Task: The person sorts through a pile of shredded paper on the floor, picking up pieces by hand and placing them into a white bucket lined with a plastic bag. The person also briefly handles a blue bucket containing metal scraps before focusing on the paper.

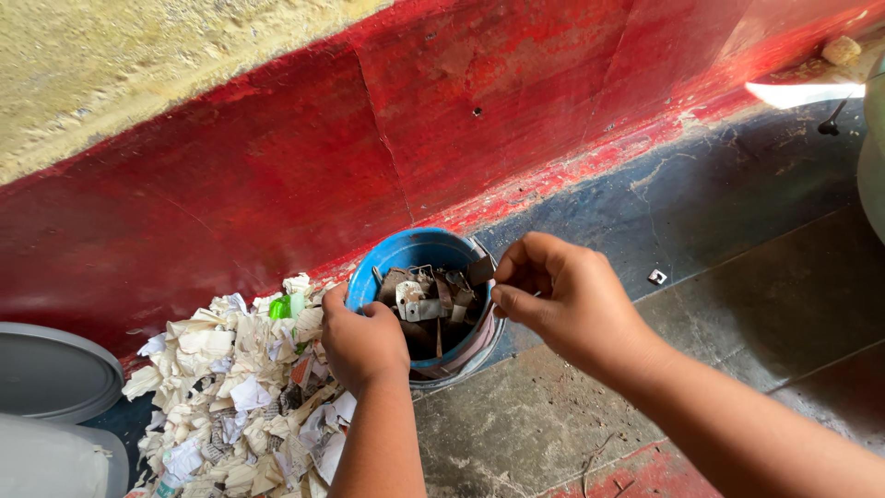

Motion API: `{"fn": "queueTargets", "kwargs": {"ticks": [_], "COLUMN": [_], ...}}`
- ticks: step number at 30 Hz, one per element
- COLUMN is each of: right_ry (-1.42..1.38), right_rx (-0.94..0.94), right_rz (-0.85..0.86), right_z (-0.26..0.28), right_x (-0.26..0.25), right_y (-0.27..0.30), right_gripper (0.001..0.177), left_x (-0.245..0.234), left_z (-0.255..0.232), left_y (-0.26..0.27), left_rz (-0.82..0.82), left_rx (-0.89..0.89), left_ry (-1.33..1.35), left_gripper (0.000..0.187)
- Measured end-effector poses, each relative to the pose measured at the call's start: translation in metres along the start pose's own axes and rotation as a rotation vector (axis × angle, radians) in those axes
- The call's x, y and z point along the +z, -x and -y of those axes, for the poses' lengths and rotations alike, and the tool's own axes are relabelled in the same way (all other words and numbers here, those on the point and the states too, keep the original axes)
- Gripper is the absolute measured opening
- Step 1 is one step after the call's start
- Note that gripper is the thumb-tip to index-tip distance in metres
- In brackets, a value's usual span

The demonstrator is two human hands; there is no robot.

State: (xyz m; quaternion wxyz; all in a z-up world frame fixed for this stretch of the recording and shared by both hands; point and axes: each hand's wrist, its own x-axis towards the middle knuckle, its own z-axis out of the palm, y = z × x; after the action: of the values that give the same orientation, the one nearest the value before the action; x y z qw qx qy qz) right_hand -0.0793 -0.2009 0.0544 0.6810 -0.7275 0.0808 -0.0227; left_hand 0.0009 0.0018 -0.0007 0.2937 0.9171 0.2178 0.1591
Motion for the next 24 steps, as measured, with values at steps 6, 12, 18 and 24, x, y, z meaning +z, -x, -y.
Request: {"fn": "queueTargets", "kwargs": {"ticks": [6,12,18,24], "right_ry": [-0.158,-0.186,-0.234,-0.079], "right_rx": [0.015,0.222,0.156,0.097], "right_rz": [-0.111,-0.188,-0.219,-0.118], "right_z": [-0.020,-0.035,-0.035,-0.031], "right_x": [0.012,0.008,0.010,0.014], "right_y": [-0.003,-0.006,-0.005,-0.002], "right_gripper": [0.012,0.007,0.004,0.010], "left_x": [0.001,-0.001,-0.004,-0.006], "left_z": [0.001,-0.002,-0.005,-0.006], "left_y": [0.000,0.000,0.001,0.002], "left_rz": [0.013,0.038,0.032,0.035], "left_rx": [-0.022,-0.052,-0.043,-0.048], "left_ry": [-0.016,-0.005,-0.014,-0.004], "left_gripper": [0.039,0.041,0.041,0.041]}}
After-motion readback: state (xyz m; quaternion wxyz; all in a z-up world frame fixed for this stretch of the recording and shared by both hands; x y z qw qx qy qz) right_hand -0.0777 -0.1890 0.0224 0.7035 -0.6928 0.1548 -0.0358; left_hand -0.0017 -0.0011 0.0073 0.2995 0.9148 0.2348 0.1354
